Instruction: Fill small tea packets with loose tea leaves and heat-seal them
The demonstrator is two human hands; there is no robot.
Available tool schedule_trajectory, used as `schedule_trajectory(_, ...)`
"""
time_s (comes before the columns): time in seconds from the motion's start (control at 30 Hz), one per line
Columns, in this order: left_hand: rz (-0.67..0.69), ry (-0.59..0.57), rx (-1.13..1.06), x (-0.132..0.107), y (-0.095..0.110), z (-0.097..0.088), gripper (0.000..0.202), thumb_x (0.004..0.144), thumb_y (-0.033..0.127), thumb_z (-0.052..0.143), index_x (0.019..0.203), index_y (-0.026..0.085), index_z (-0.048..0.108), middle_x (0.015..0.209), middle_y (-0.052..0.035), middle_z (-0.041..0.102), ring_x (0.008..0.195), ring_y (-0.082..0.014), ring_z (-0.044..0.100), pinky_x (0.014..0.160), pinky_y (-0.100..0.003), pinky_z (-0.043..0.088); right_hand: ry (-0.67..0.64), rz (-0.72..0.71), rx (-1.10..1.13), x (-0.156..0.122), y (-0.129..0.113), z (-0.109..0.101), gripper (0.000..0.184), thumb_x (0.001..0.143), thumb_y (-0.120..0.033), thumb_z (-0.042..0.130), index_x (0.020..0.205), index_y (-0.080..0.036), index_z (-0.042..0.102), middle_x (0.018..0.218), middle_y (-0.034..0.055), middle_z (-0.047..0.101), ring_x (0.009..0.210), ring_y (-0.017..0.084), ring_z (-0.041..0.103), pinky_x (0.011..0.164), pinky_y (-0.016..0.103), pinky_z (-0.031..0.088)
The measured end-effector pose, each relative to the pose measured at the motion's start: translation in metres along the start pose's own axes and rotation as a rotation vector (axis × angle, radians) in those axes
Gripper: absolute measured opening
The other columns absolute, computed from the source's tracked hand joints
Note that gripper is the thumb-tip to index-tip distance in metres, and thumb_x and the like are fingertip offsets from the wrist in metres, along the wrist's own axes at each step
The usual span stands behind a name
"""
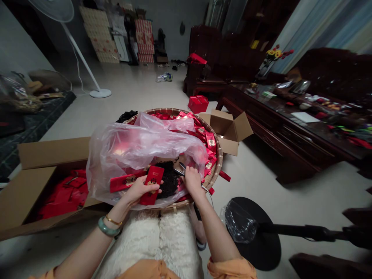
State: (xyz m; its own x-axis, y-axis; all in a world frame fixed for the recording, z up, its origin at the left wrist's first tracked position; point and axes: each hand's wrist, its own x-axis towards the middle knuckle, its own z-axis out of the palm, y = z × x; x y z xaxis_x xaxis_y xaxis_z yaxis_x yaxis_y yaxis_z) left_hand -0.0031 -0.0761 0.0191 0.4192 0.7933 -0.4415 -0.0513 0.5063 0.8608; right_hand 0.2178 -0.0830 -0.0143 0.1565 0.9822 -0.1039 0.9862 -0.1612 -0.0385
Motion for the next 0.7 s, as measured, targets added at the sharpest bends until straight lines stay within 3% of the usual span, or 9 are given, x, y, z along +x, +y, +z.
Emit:
schedule_trajectory(0.17, 0.007, 0.004, 0.004, 0.000, 0.001, -0.002, 0.057, 0.047, 0.034, 0.085, 0.094, 0.011, 0.062, 0.098, -0.0125, 0.071, 0.066, -0.0193, 0.069, 0.060, -0.029, 0.053, 0.007, -0.054, -0.037, 0.000, 0.000, 0.001, 0.045, 0.084, -0.032, 0.058, 0.121, -0.010, 0.046, 0.103, 0.0188, 0.060, 0.099, 0.026, 0.056, 0.073, 0.032, 0.046)
schedule_trajectory(0.3, 0.024, -0.008, 0.017, 0.001, -0.001, -0.003, 0.055, 0.049, 0.035, 0.084, 0.093, 0.011, 0.063, 0.096, -0.0123, 0.071, 0.066, -0.0191, 0.068, 0.060, -0.029, 0.053, -0.011, -0.059, 0.082, -0.002, 0.009, -0.003, 0.030, 0.085, -0.028, 0.057, 0.110, -0.010, 0.054, 0.103, 0.0182, 0.062, 0.099, 0.025, 0.058, 0.078, 0.033, 0.046)
schedule_trajectory(0.5, 0.044, -0.015, 0.039, 0.003, -0.004, -0.004, 0.048, 0.052, 0.032, 0.083, 0.090, 0.011, 0.062, 0.086, -0.0089, 0.071, 0.064, -0.0179, 0.068, 0.062, -0.029, 0.053, -0.042, -0.219, 0.803, -0.011, 0.021, -0.045, 0.046, 0.082, -0.043, 0.059, 0.117, -0.014, 0.058, 0.111, 0.0101, 0.066, 0.099, 0.024, 0.062, 0.083, 0.032, 0.048)
schedule_trajectory(0.6, 0.053, -0.022, 0.065, 0.004, -0.005, -0.001, 0.045, 0.053, 0.031, 0.083, 0.086, 0.011, 0.061, 0.077, -0.0054, 0.070, 0.064, -0.0189, 0.068, 0.061, -0.029, 0.052, -0.138, -0.336, 0.883, -0.018, 0.007, -0.067, 0.046, 0.081, -0.047, 0.059, 0.115, -0.016, 0.063, 0.110, 0.0075, 0.068, 0.099, 0.025, 0.063, 0.084, 0.033, 0.047)
schedule_trajectory(0.7, 0.060, -0.038, 0.088, 0.003, -0.005, 0.004, 0.042, 0.054, 0.031, 0.082, 0.086, 0.012, 0.061, 0.071, -0.0033, 0.069, 0.064, -0.0193, 0.068, 0.059, -0.027, 0.051, -0.153, -0.376, 0.862, -0.020, -0.011, -0.078, 0.044, 0.081, -0.046, 0.059, 0.113, -0.017, 0.065, 0.109, 0.0074, 0.069, 0.097, 0.025, 0.063, 0.083, 0.033, 0.047)
